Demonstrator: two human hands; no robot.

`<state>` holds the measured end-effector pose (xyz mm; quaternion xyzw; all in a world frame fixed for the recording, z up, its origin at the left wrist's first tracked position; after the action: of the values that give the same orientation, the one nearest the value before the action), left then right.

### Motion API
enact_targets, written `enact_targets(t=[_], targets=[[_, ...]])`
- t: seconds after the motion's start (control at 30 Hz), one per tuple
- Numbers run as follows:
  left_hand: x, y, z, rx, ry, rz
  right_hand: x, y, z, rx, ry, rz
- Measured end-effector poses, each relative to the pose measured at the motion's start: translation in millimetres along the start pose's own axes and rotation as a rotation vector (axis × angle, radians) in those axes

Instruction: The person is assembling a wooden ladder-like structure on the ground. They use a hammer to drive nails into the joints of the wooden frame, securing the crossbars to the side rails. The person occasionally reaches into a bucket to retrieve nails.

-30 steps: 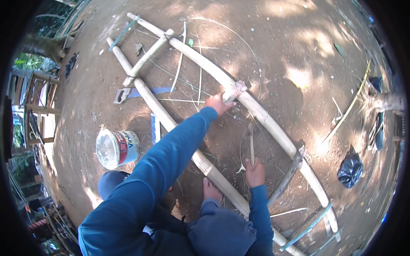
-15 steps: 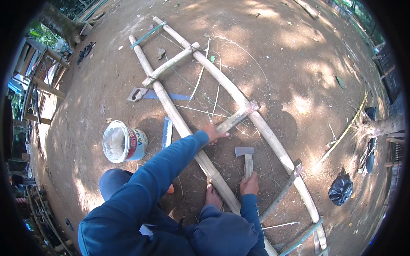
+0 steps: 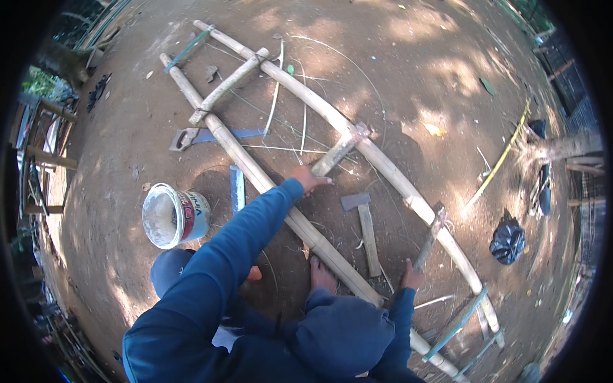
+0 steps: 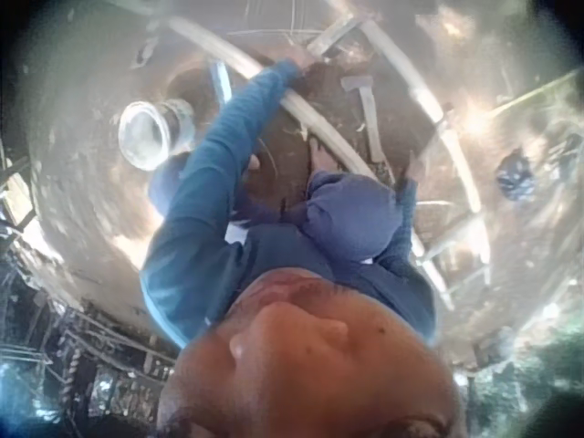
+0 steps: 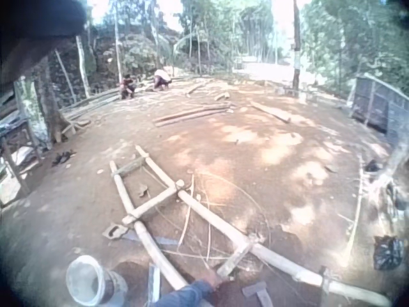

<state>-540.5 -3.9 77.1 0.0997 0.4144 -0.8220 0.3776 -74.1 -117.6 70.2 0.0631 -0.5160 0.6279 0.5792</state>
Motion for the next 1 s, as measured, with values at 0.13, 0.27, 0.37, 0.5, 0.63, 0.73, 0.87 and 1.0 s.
enact_targets(t=[0.13, 0.27, 0.37, 0.5, 0.63, 0.73, 0.87, 1.0], targets=[[-26.8, 40.5, -37.9, 0.017, -0.047, 0.049, -12.1, -10.7, -57.7, 0.241, 0.12, -0.197], [-48.9, 45.7, -55.8, -0.058, -0.056, 0.085, -22.8, -5.2, -119.9, -0.024, -0.16, 0.124], [-56.4, 50.5, -53.0, -0.088, -0.087, 0.033, -29.7, 4.2, -126.3, -0.18, -0.251, 0.307], [-60.4, 49.6, -58.7, -0.029, -0.08, 0.069, -26.2, -13.0, -144.0, 0.248, 0.159, -0.009], [-55.2, 52.0, -57.5, 0.039, -0.107, 0.111, -8.0, -11.0, -115.8, -0.099, -0.064, 0.246], [-56.5, 57.1, -43.7, -0.077, -0.118, 0.039, 5.7, -4.5, -103.0, -0.147, -0.072, 0.286], [-61.9, 47.6, -46.4, -0.159, -0.055, 0.042, -26.4, -9.0, -147.0, 0.323, 0.071, -0.179], [-19.1, 32.5, -40.9, -0.193, -0.19, -0.001, 8.6, 26.2, -104.5, -0.02, -0.179, 0.255]])
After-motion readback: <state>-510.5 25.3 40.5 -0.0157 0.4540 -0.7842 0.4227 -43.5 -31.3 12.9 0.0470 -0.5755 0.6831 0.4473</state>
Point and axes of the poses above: each hand's wrist, its own z-axis away from the middle knuckle, its own y-axis out of the palm, x = y × z, the point moved 1 cm from there along -z, towards the middle knuckle, and after that the axes turned 15 degrees about -z, right-handed, at the moved point
